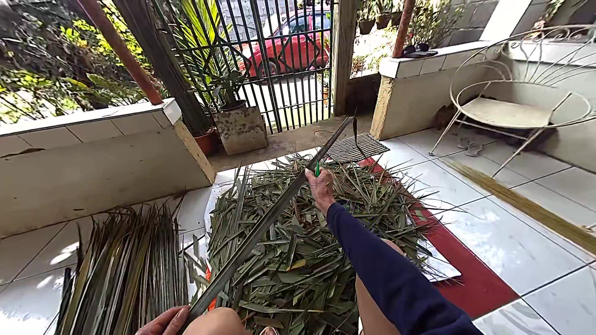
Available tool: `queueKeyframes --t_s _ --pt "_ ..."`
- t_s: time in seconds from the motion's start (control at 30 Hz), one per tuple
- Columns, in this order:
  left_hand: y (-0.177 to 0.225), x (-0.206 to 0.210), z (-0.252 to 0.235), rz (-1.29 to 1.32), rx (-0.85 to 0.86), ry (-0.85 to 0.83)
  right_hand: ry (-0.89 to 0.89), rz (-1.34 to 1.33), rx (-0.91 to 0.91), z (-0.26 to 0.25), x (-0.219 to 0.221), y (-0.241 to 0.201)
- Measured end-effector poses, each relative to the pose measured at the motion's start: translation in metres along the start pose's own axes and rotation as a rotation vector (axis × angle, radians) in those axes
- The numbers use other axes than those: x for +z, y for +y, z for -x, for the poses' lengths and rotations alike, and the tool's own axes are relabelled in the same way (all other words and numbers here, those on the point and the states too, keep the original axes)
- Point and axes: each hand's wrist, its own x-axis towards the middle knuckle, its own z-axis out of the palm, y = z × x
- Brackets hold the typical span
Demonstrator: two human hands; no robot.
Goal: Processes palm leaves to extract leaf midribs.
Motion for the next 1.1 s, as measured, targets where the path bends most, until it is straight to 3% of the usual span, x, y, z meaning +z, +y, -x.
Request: queueKeyframes --t_s 0.13,0.3,0.5,0.67,0.87,1.1 --pt "0.011 0.011 -0.061 0.106 -0.001 -0.159 -0.125 0.062 -0.059 0.036 0.019 -0.017" --pt "0.099 0.04 -0.142 0.122 0.122 -0.4 -0.229 -0.021 -0.172 0.08 0.035 -0.03" --pt "0.17 0.095 -0.183 0.349 0.173 -0.424 -0.266 -0.005 -0.288 0.093 0.028 -0.03" --pt "0.176 0.119 -0.194 0.4 0.21 -0.347 -0.376 -0.029 -0.274 0.078 0.002 -0.028" --pt "0.179 0.118 -0.201 0.47 0.17 -0.326 -0.479 -0.046 -0.326 0.07 -0.028 -0.023" --pt "0.177 0.118 -0.196 0.564 0.213 -0.378 -0.555 -0.075 -0.337 0.069 -0.033 -0.024"
